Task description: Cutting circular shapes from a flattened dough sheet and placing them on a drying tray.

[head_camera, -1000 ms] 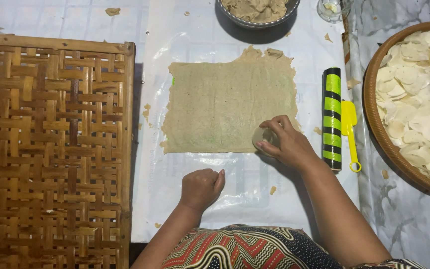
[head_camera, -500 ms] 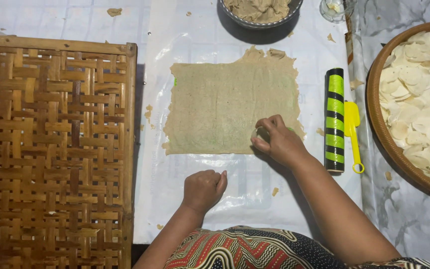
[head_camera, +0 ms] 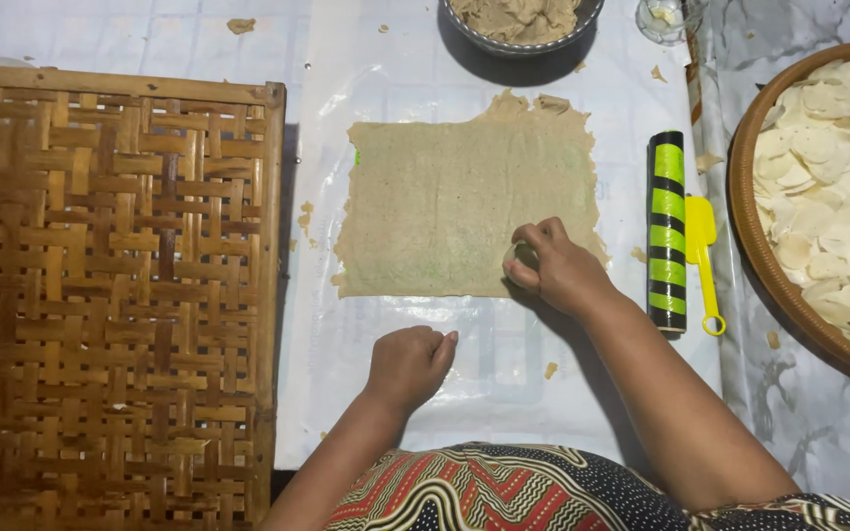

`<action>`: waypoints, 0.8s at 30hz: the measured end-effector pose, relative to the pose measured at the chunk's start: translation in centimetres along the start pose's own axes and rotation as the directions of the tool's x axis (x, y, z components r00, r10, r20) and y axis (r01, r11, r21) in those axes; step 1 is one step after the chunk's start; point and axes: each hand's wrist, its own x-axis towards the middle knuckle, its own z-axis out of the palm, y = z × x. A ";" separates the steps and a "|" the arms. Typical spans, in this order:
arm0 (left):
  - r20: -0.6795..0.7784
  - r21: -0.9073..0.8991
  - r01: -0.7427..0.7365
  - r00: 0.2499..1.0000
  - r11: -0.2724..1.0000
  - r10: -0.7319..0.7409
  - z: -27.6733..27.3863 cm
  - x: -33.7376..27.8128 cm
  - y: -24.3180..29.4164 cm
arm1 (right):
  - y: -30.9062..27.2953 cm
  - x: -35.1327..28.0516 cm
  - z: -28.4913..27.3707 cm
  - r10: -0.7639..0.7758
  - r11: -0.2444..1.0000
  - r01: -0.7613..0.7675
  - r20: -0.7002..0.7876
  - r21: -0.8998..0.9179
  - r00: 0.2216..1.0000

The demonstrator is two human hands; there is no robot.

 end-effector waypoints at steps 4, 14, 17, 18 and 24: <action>-0.049 0.019 -0.010 0.999 1.000 0.011 -1.9 -2.1 -1.2 | -1.4 -2.3 -1.0 0.001 0.999 -0.002 -0.033 -0.037 0.999; -0.115 0.217 0.020 0.993 0.976 0.005 -1.7 -4.3 -4.7 | -3.3 -3.4 1.6 -0.138 0.961 0.174 -0.171 0.216 0.976; -0.137 0.223 0.006 0.990 0.975 0.025 -1.7 -4.2 -4.8 | -3.7 -3.0 1.8 -0.136 0.967 0.167 -0.162 0.192 0.977; -0.141 0.224 0.002 0.990 0.975 0.030 -1.7 -4.3 -4.8 | -3.9 -2.9 1.9 -0.142 0.970 0.169 -0.159 0.173 0.977; -0.126 0.224 0.025 0.992 0.974 0.004 -1.8 -4.2 -4.7 | -5.3 -0.7 2.4 -0.072 0.988 0.089 -0.138 0.125 0.988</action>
